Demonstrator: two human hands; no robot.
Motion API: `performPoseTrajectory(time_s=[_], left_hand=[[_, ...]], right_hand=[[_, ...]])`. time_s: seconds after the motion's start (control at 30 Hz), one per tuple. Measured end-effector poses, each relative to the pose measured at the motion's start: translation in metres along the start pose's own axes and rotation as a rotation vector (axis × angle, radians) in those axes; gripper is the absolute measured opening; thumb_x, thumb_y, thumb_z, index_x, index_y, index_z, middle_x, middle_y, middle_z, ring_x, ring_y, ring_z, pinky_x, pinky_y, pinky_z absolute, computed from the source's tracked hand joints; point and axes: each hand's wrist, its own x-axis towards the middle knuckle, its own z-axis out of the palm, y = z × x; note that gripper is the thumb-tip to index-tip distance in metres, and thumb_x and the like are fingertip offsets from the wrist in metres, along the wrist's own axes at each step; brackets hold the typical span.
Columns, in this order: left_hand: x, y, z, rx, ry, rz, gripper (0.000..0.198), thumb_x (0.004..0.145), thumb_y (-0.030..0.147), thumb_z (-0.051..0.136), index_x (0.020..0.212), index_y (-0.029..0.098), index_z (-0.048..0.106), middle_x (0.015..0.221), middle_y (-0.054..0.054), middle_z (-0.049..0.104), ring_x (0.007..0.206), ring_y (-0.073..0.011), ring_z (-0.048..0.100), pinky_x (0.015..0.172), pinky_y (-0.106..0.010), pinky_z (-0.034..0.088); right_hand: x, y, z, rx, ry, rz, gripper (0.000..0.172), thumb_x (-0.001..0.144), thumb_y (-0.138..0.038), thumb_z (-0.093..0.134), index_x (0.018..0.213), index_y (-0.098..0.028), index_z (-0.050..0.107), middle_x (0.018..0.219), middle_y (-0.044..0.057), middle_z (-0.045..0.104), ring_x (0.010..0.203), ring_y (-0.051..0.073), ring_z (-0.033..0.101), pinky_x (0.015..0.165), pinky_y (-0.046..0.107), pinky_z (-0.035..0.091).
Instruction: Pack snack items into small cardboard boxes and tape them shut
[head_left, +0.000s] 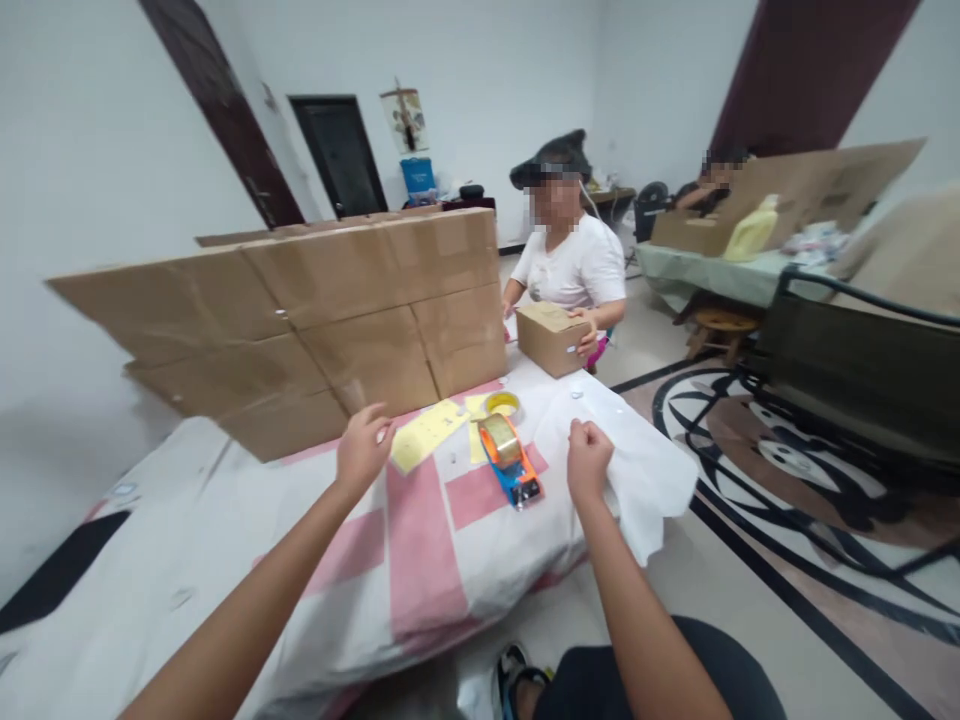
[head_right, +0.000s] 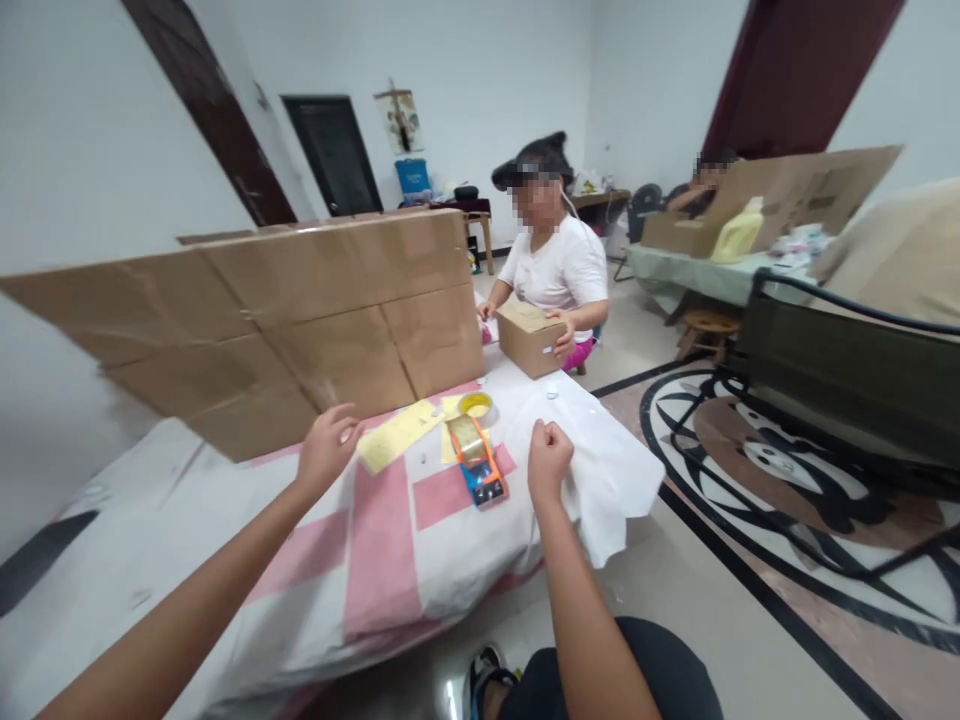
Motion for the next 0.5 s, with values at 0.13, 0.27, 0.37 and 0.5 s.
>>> performPoseTrajectory(time_s=[0.13, 0.27, 0.37, 0.5], left_hand=[[-0.064, -0.133, -0.059, 0.090, 0.091, -0.337, 0.020, 0.082, 0.031, 0.055, 0.073, 0.020, 0.069, 0.126, -0.012, 0.062, 0.118, -0.0346, 0.055, 0.105, -0.050, 0.044], [-0.091, -0.233, -0.097, 0.099, 0.184, -0.606, 0.013, 0.080, 0.026, 0.056, 0.080, 0.020, 0.068, 0.130, -0.011, 0.058, 0.116, -0.0313, 0.056, 0.099, -0.044, 0.046], [-0.088, -0.286, -0.108, 0.033, 0.233, -0.713, 0.015, 0.083, 0.024, 0.054, 0.090, 0.021, 0.067, 0.122, -0.009, 0.061, 0.105, -0.0255, 0.062, 0.090, -0.037, 0.049], [-0.083, -0.326, -0.104, -0.117, 0.271, -0.763, 0.017, 0.086, 0.026, 0.055, 0.098, 0.021, 0.065, 0.104, -0.006, 0.068, 0.094, -0.0202, 0.065, 0.083, -0.030, 0.048]], right_hand=[[-0.024, -0.073, 0.052, -0.100, -0.030, -0.422, 0.044, 0.089, -0.025, 0.056, 0.058, -0.023, 0.025, 0.057, -0.008, 0.025, 0.055, 0.011, 0.027, 0.058, 0.029, 0.025], [-0.098, -0.121, 0.139, -0.030, -0.287, -0.669, 0.042, 0.091, -0.024, 0.057, 0.060, -0.023, 0.029, 0.060, -0.006, 0.034, 0.057, 0.012, 0.035, 0.061, 0.029, 0.031], [-0.183, -0.114, 0.216, 0.017, -0.708, -0.701, 0.037, 0.093, -0.023, 0.055, 0.061, -0.022, 0.037, 0.062, -0.003, 0.043, 0.060, 0.013, 0.043, 0.062, 0.028, 0.035], [-0.291, -0.086, 0.336, -0.067, -1.171, -0.663, 0.023, 0.093, -0.024, 0.053, 0.070, -0.021, 0.051, 0.074, 0.001, 0.057, 0.070, 0.015, 0.054, 0.065, 0.027, 0.042]])
